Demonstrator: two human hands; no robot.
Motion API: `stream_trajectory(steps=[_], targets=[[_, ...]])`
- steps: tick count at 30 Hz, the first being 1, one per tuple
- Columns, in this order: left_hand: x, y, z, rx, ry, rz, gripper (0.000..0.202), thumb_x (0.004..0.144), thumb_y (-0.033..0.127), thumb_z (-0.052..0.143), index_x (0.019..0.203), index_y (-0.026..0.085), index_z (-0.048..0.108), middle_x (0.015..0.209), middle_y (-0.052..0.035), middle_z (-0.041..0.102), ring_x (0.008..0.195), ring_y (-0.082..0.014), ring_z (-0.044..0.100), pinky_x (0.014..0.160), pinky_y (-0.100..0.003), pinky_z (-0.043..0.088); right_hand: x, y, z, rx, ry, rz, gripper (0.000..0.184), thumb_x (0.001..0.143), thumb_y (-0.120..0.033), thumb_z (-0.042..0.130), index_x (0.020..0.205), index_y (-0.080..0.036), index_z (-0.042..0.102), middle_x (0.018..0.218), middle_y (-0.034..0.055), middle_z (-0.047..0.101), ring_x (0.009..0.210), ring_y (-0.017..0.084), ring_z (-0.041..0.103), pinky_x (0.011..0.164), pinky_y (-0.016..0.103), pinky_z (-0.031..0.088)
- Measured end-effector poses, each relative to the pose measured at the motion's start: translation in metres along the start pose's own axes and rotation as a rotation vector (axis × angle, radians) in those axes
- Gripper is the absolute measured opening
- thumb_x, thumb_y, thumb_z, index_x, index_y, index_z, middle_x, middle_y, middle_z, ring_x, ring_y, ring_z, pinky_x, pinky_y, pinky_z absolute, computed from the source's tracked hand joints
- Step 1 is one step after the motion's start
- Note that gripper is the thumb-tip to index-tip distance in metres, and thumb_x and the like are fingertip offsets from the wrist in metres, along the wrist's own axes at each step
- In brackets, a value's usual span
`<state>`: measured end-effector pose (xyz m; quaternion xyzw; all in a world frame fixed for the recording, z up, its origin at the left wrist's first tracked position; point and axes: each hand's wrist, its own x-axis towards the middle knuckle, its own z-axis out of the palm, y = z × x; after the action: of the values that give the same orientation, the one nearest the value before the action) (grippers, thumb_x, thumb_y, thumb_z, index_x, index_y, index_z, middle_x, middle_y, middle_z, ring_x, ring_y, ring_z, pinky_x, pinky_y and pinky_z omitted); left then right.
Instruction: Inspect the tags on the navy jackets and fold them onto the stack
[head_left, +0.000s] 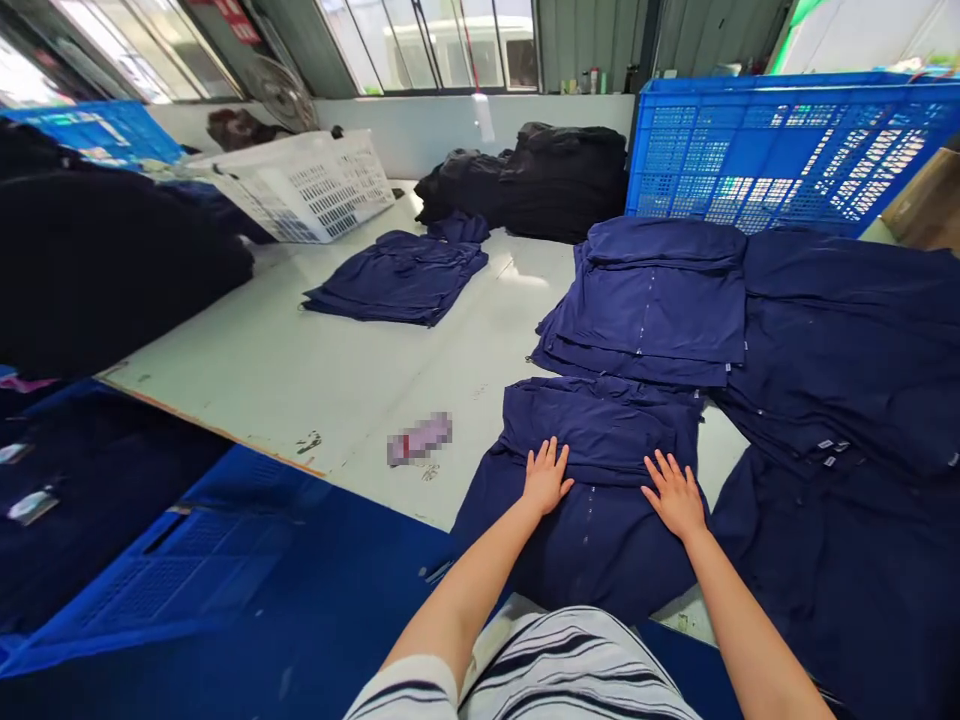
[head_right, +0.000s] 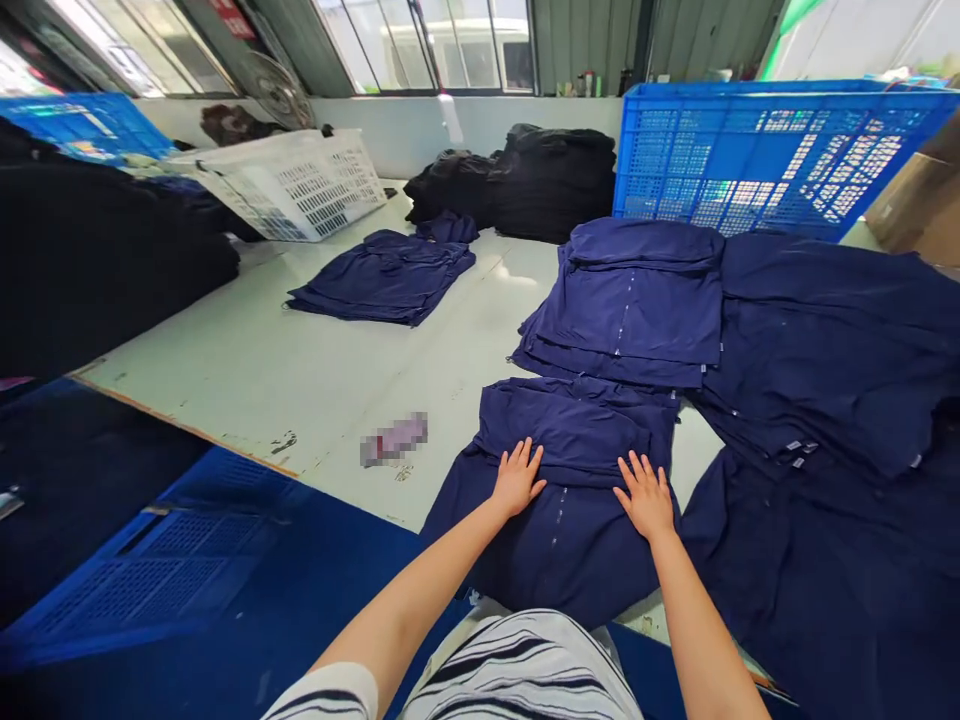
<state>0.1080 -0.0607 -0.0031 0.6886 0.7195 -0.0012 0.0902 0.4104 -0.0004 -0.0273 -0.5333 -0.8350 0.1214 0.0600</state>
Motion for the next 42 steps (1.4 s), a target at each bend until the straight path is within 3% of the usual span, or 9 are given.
stream_trajectory(steps=[6, 10, 13, 21, 26, 30, 34, 39, 42], targets=[[0.009, 0.033, -0.012, -0.117, 0.032, 0.172, 0.049, 0.096, 0.045, 0.041, 0.142, 0.028, 0.047, 0.144, -0.0113, 0.050, 0.126, -0.0284, 0.048, 0.106, -0.046, 0.036, -0.006, 0.043, -0.036, 0.107, 0.005, 0.140, 0.043, 0.095, -0.043, 0.041, 0.134, -0.033, 0.057, 0.146, 0.0009, 0.050, 0.137, 0.025, 0.041, 0.113, 0.048, 0.029], [0.033, 0.005, -0.025, -0.085, 0.136, 0.168, 0.052, 0.094, 0.039, 0.045, 0.145, 0.029, 0.043, 0.152, -0.0084, 0.041, 0.140, -0.0289, 0.034, 0.117, -0.048, 0.022, -0.004, 0.018, -0.039, 0.067, 0.059, 0.256, 0.047, 0.093, -0.043, 0.046, 0.136, -0.028, 0.055, 0.145, 0.0051, 0.051, 0.134, 0.029, 0.042, 0.110, 0.049, 0.032], [0.043, -0.025, -0.026, -0.020, 0.076, 0.176, 0.062, 0.091, 0.044, 0.050, 0.150, 0.029, 0.036, 0.158, -0.0075, 0.030, 0.147, -0.0315, 0.021, 0.118, -0.054, 0.016, -0.011, -0.012, -0.028, 0.005, 0.060, 0.328, 0.045, 0.093, -0.037, 0.046, 0.137, -0.027, 0.055, 0.148, 0.0059, 0.047, 0.135, 0.031, 0.039, 0.110, 0.048, 0.032], [0.035, -0.057, -0.014, -0.022, 0.089, 0.380, 0.062, 0.092, 0.046, 0.049, 0.151, 0.035, 0.032, 0.158, -0.0025, 0.030, 0.148, -0.0275, 0.022, 0.121, -0.051, 0.013, -0.055, -0.048, -0.029, -0.008, -0.031, 0.405, 0.036, 0.096, -0.036, 0.041, 0.117, -0.027, 0.069, 0.127, 0.0088, 0.063, 0.108, 0.026, 0.059, 0.093, 0.038, 0.045], [0.038, -0.061, -0.011, -0.042, 0.083, 0.435, 0.062, 0.092, 0.046, 0.048, 0.151, 0.037, 0.031, 0.158, -0.0007, 0.030, 0.147, -0.0270, 0.022, 0.121, -0.051, 0.012, -0.003, -0.053, -0.068, -0.096, -0.125, 0.515, 0.038, 0.098, -0.041, 0.040, 0.094, -0.021, 0.073, 0.094, 0.0110, 0.071, 0.092, 0.025, 0.065, 0.090, 0.042, 0.043], [0.038, -0.058, -0.006, -0.020, 0.068, 0.393, 0.064, 0.092, 0.045, 0.048, 0.152, 0.035, 0.029, 0.159, -0.0018, 0.028, 0.148, -0.0271, 0.020, 0.121, -0.052, 0.011, 0.073, -0.054, -0.092, -0.009, -0.009, 0.375, 0.030, 0.098, -0.039, 0.047, 0.110, -0.020, 0.068, 0.114, 0.0126, 0.066, 0.110, 0.025, 0.059, 0.096, 0.040, 0.044], [0.038, -0.053, -0.001, 0.005, 0.055, 0.311, 0.063, 0.092, 0.047, 0.047, 0.151, 0.034, 0.030, 0.160, -0.0032, 0.025, 0.148, -0.0270, 0.019, 0.120, -0.052, 0.012, 0.121, -0.054, -0.093, 0.014, 0.007, 0.285, 0.037, 0.093, -0.039, 0.059, 0.124, -0.018, 0.057, 0.126, 0.0087, 0.058, 0.107, 0.022, 0.060, 0.089, 0.043, 0.053], [0.042, -0.040, -0.020, -0.020, 0.029, 0.240, 0.053, 0.091, 0.045, 0.049, 0.142, 0.032, 0.047, 0.153, -0.0069, 0.041, 0.141, -0.0311, 0.033, 0.116, -0.055, 0.018, 0.126, -0.055, -0.086, -0.068, -0.050, 0.308, 0.035, 0.091, -0.027, 0.058, 0.125, -0.017, 0.059, 0.116, 0.0144, 0.066, 0.108, 0.028, 0.060, 0.109, 0.058, 0.028], [0.049, -0.025, -0.054, -0.064, 0.067, 0.170, 0.037, 0.097, 0.041, 0.039, 0.106, 0.024, 0.071, 0.113, -0.0113, 0.069, 0.113, -0.0294, 0.056, 0.106, -0.053, 0.031, 0.101, -0.060, -0.087, -0.157, -0.040, 0.100, 0.025, 0.090, -0.022, 0.055, 0.111, -0.017, 0.066, 0.099, 0.0122, 0.070, 0.097, 0.025, 0.061, 0.115, 0.050, 0.018]])
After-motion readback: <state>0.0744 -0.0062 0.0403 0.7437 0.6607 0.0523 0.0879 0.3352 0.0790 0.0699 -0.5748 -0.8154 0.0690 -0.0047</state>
